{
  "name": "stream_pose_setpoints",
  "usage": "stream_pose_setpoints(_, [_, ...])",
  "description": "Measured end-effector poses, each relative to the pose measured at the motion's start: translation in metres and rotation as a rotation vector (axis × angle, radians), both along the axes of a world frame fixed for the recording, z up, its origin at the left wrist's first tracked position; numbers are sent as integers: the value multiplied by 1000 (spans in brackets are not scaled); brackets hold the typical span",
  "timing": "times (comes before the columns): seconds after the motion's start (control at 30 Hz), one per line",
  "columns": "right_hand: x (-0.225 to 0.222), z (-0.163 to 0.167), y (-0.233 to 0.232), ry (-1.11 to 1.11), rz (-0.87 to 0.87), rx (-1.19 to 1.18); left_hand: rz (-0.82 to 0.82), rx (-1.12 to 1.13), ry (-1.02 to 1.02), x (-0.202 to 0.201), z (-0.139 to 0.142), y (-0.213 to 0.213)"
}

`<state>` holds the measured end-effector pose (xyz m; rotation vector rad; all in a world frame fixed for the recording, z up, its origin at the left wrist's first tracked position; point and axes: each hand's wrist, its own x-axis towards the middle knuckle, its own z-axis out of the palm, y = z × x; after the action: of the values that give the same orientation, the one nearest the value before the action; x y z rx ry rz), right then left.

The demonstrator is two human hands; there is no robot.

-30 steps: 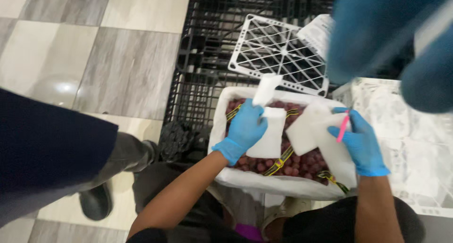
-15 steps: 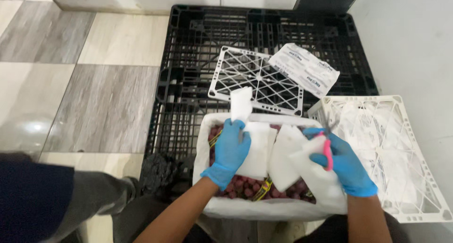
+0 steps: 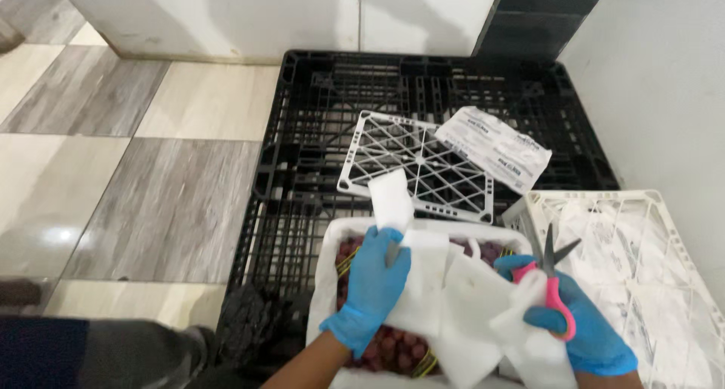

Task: The person sits on the floor and uses pink scissors to trim stems and remove unwanted parts from grape bunches in a white styrofoam container. The person handles the grapes and scissors with gloved hands, cutting and discarding stems into a black bag.

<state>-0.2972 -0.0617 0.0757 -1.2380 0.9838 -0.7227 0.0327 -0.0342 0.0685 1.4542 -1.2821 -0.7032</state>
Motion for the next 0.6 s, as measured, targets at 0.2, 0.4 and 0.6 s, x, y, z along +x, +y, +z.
stream_pose_setpoints(0.2, [-9,0,-6,-14,-62,-61,128,-173,-115,3,0,-12])
stream_pose_setpoints(0.4, [30,11,-4,-12,-111,-139,-32,-226,-134,-1,-15,-6])
stream_pose_setpoints(0.6, [91,16,13,-216,-191,112,-362,233,570,-17,-3,5])
